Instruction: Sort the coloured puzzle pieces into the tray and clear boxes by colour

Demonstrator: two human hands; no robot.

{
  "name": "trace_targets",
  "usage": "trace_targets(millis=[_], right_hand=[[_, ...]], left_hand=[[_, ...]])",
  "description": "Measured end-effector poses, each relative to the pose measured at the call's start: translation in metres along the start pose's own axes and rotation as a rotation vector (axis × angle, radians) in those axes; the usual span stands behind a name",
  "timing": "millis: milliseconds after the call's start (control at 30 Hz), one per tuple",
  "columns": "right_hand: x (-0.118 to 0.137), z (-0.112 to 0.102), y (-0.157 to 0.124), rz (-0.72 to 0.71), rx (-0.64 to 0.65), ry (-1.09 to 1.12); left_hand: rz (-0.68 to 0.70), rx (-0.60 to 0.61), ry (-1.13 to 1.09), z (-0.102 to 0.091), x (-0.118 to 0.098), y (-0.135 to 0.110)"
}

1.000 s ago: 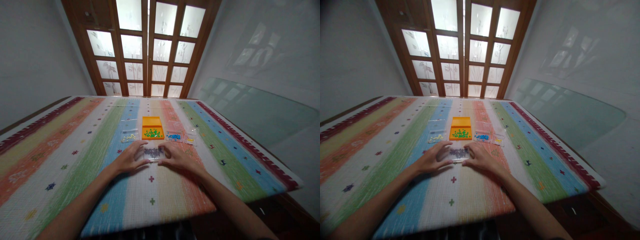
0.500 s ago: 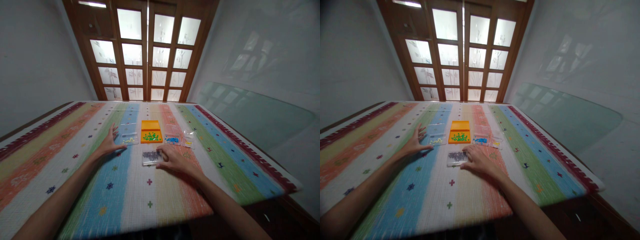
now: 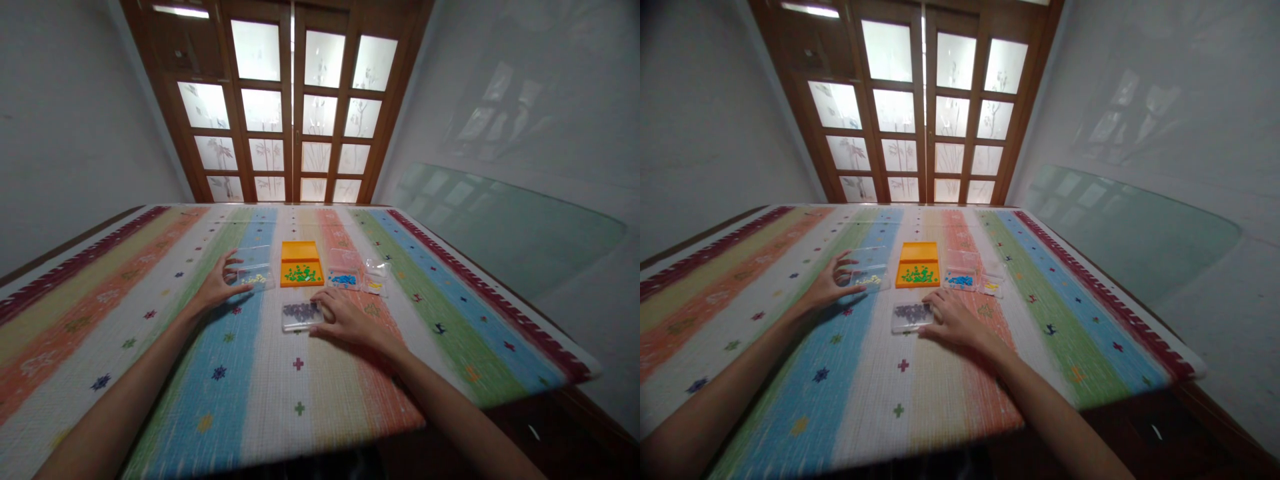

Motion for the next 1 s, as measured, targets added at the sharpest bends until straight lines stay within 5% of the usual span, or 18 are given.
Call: trace_targets(millis=[267,533,733,1000], right_hand=[[-0.007,0.000,0.005,-0.058,-0.135,0.078],[0.012,-0.022,0.012,0.004,-0.408,0.488],[0.021,-0.019,0.011,0.027,-0.351,0.727],[0.022,-0.019,0.007,0.004,-0.386,0.607]], left_hand=[[0.075,-0.007,-0.115,0.005,-0.059,-0.012],[0.308,0.075,-0.194,0.033,-0.118,-0.045],[0.315,0.086,-0.205,0.049,-0.121,-0.065],[0.300,0.017,-0.235,0.058,-0.116,-0.078]])
Point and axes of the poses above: each hand's wrist, its own y-axis towards the middle knuckle, its own z-axis out of the palm, x = y × z, the point moved 4 cm from there along y, towards the middle knuckle, and after that the axes turned 12 degrees about -x, right-handed, at the moved point
